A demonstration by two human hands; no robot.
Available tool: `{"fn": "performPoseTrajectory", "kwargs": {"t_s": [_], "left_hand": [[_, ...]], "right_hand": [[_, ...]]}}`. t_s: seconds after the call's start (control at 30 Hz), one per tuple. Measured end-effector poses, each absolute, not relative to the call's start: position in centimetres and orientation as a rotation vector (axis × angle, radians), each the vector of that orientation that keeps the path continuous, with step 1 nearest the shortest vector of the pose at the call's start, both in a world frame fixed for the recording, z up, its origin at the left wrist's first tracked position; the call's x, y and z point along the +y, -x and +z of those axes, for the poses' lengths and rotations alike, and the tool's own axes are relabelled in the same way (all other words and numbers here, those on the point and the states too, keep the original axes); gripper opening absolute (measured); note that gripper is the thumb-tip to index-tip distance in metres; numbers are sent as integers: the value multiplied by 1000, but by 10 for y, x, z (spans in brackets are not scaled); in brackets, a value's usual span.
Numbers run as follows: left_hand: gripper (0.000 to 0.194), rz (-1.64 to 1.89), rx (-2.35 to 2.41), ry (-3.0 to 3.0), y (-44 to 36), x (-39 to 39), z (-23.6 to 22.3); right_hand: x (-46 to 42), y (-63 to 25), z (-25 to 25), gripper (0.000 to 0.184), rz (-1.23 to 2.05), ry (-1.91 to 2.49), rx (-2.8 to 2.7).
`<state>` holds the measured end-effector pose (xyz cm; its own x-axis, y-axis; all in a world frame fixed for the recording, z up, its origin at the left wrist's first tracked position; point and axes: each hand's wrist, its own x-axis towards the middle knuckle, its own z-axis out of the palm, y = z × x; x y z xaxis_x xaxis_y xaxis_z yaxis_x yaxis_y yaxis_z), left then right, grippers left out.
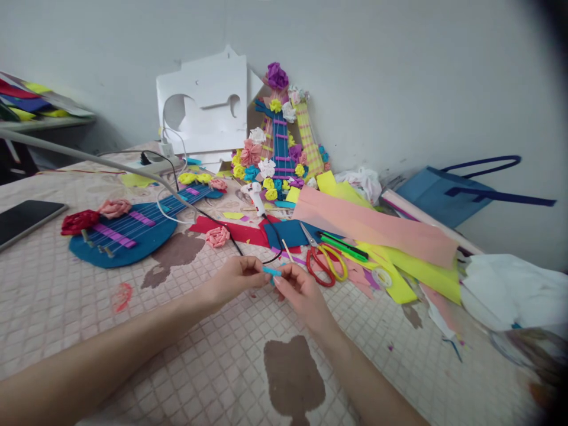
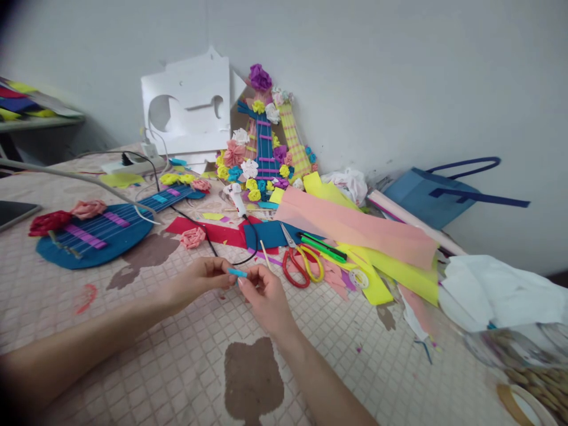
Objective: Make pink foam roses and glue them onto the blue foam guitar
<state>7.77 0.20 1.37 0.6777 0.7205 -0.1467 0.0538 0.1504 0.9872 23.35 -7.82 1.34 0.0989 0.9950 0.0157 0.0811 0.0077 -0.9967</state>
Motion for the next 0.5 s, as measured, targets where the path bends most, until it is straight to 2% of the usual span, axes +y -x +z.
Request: {"fn": "performPoseTrajectory", "kwargs": {"t_s": [0.5], "left_hand": [[31,487,721,-1426,-78,2,11]], "right_hand": [[-78,-233,16,13,1017,1350,-1209]]}}
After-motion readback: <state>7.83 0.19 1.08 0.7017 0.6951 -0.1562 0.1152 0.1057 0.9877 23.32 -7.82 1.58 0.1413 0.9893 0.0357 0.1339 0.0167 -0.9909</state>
